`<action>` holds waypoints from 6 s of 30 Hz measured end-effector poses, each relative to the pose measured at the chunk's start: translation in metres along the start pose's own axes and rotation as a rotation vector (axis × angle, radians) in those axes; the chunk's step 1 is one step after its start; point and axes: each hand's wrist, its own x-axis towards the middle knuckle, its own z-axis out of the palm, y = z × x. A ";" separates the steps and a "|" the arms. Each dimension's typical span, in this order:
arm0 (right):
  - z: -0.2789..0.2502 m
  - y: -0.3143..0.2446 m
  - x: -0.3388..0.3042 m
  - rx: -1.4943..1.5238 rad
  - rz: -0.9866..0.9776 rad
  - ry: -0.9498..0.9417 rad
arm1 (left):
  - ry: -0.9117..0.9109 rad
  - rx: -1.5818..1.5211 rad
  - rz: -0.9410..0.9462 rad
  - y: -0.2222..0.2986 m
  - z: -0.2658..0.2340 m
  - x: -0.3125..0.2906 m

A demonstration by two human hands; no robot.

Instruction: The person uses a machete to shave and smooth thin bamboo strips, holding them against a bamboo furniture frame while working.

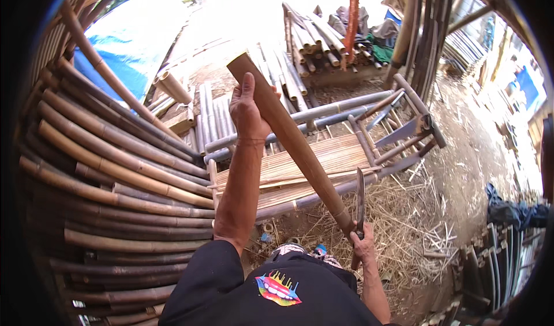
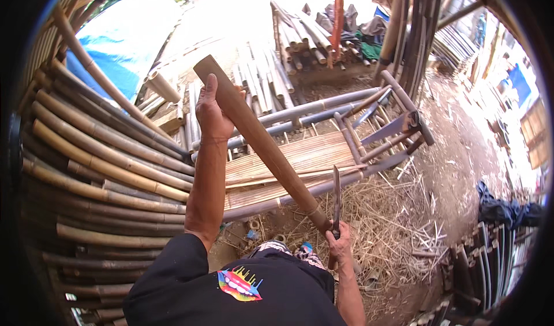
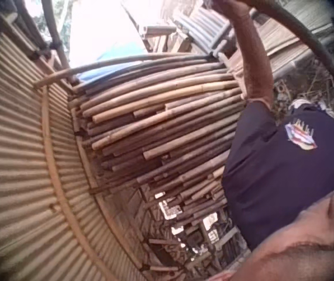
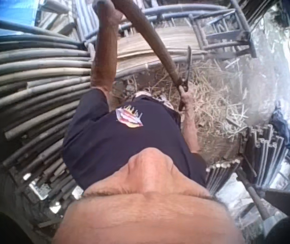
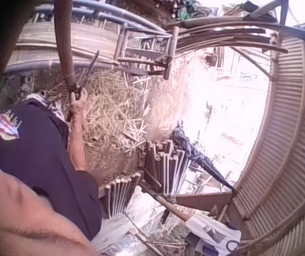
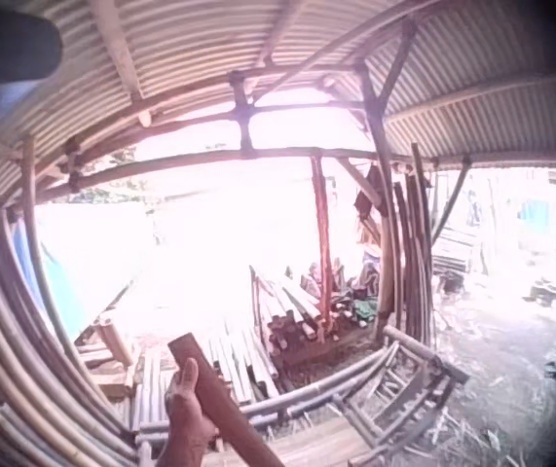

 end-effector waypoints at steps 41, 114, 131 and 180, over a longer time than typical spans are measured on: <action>-0.110 -0.084 -0.117 -0.005 0.272 0.054 | -0.723 0.596 0.026 -0.157 0.127 -0.237; 0.017 0.225 -0.062 -0.072 0.947 -0.039 | -0.746 0.484 -0.368 -0.347 0.079 -0.270; 0.047 0.249 -0.090 -0.114 1.089 -0.294 | -0.556 0.630 -0.693 -0.385 -0.126 -0.277; -0.068 0.330 -0.279 -0.021 1.620 0.297 | 0.313 0.404 -0.315 -0.139 -0.143 -0.117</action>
